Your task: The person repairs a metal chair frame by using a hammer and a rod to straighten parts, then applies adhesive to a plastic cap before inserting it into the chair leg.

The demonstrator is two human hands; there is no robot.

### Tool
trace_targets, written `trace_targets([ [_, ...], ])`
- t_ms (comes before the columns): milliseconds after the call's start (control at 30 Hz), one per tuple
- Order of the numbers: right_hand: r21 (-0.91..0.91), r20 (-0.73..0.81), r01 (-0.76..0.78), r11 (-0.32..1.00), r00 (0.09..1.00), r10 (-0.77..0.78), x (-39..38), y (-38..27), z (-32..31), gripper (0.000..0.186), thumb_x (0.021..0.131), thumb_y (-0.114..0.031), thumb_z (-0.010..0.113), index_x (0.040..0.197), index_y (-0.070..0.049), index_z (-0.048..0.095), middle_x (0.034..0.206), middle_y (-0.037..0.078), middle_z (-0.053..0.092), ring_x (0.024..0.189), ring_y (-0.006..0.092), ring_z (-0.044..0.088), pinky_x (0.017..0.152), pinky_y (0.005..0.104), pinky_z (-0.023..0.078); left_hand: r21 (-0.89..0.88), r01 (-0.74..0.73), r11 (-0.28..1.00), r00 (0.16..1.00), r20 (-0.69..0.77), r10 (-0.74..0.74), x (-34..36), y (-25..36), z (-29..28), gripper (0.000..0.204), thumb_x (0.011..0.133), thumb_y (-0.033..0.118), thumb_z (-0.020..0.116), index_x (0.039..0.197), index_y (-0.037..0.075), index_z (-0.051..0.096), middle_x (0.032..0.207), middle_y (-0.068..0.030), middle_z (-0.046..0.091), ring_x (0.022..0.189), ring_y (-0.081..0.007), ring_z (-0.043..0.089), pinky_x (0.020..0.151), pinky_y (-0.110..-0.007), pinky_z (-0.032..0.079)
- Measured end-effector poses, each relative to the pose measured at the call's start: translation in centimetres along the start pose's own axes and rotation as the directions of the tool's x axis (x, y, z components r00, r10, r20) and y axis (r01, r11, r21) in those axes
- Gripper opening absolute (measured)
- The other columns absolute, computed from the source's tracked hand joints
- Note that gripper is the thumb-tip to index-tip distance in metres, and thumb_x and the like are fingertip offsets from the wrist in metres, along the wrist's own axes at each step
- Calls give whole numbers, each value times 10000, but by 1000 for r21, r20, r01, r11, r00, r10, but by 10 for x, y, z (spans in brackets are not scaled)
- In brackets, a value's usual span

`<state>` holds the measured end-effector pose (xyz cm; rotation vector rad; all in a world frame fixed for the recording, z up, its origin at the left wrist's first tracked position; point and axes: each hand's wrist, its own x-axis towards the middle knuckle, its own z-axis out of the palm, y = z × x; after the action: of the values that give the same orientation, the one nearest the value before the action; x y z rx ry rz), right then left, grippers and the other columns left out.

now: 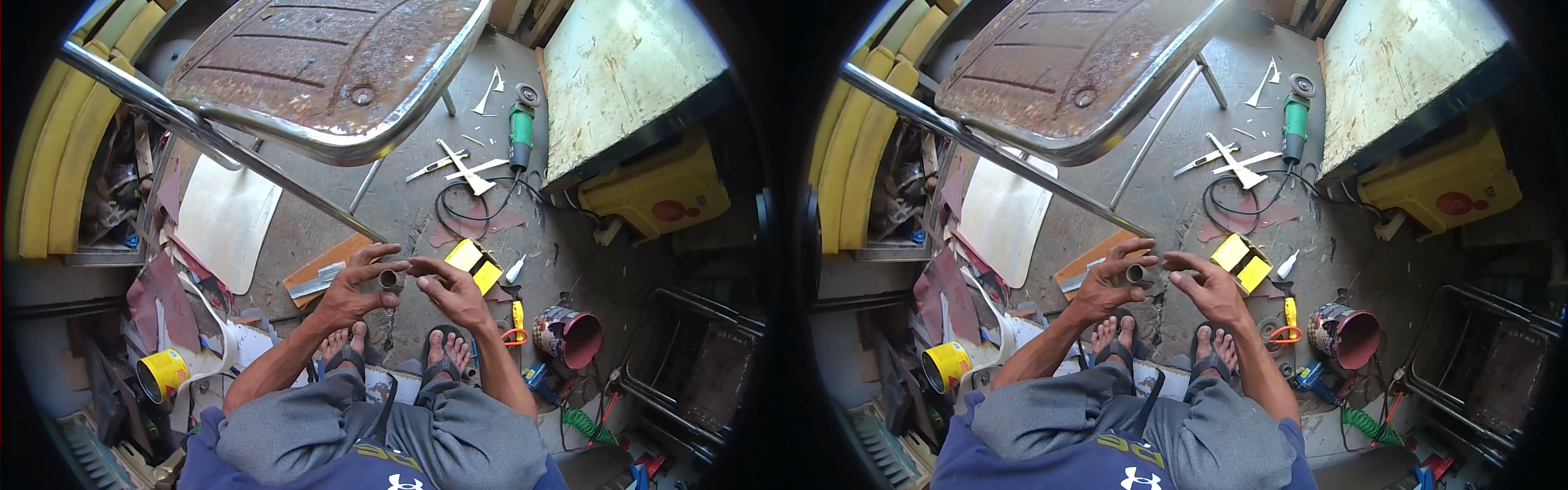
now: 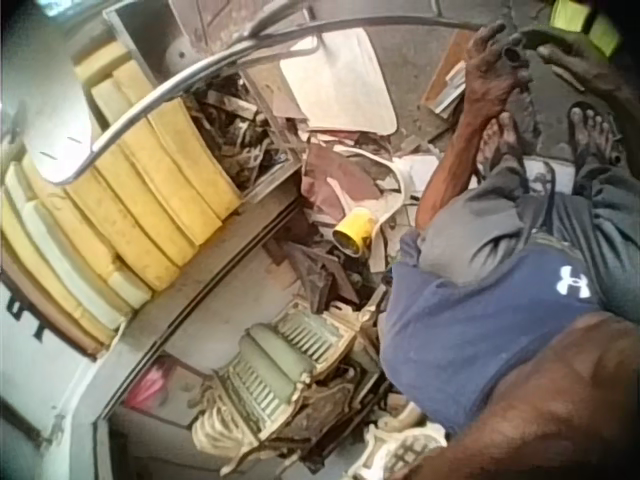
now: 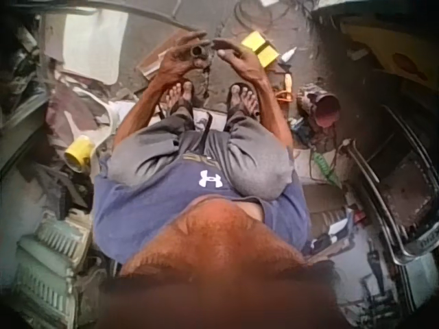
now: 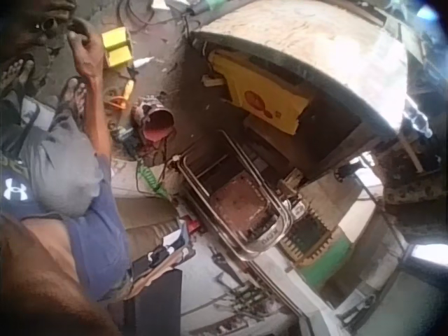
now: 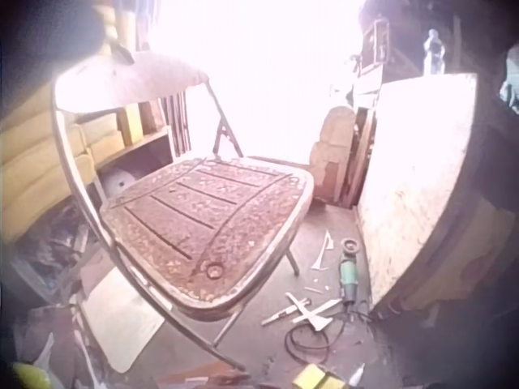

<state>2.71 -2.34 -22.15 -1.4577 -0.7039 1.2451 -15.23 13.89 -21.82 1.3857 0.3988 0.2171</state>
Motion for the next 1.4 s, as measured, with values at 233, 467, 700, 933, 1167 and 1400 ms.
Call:
trace_targets([
  [233,121,165,11,993,986,-31,1,-9,15,481,930,-147,709,1367,-5,567,1310,116,632,1198,183,598,962,319,524,-218,46,975,999,28,-41,-6,-2,-6,596,795,264,836,1352,178,641,1547,-91,406,1454,-257,328,1192,-438,292],
  [467,201,101,-16,979,995,-4,-2,-6,20,475,938,-215,725,1338,6,594,1254,118,653,1088,173,632,874,310,544,-107,45,993,994,99,-35,-7,-3,-4,626,802,265,831,1375,140,614,1566,-93,376,1449,-259,347,1176,-427,331],
  [700,330,158,-32,943,987,-22,2,7,15,458,980,-295,665,1334,-8,612,1190,86,679,1040,159,630,861,316,528,-98,74,992,985,161,-57,-7,-6,-7,680,764,345,849,1364,121,622,1595,-107,318,1491,-284,267,1204,-465,279],
  [933,351,463,-242,905,884,57,11,11,5,544,932,-308,719,1353,11,589,1286,94,648,1204,168,579,1044,326,429,50,-45,998,952,305,28,-2,-11,-13,728,716,415,847,1385,256,609,1615,-112,322,1526,-328,180,1225,-521,154],
  [1167,218,292,-177,960,950,109,16,29,-13,527,904,-254,756,1339,-11,587,1257,53,639,1182,157,573,1035,315,427,-59,72,996,862,-498,-92,0,-31,-35,504,945,234,709,1371,26,539,1343,-111,562,1213,-222,560,1068,-382,416],
  [1400,59,-62,15,998,998,-12,38,62,-24,446,916,-241,726,1290,-60,566,1220,58,612,1180,178,551,1016,354,438,-234,-245,941,844,-529,88,65,-11,-83,289,1012,355,604,1027,66,594,852,-35,577,833,-159,582,925,-379,487],
])
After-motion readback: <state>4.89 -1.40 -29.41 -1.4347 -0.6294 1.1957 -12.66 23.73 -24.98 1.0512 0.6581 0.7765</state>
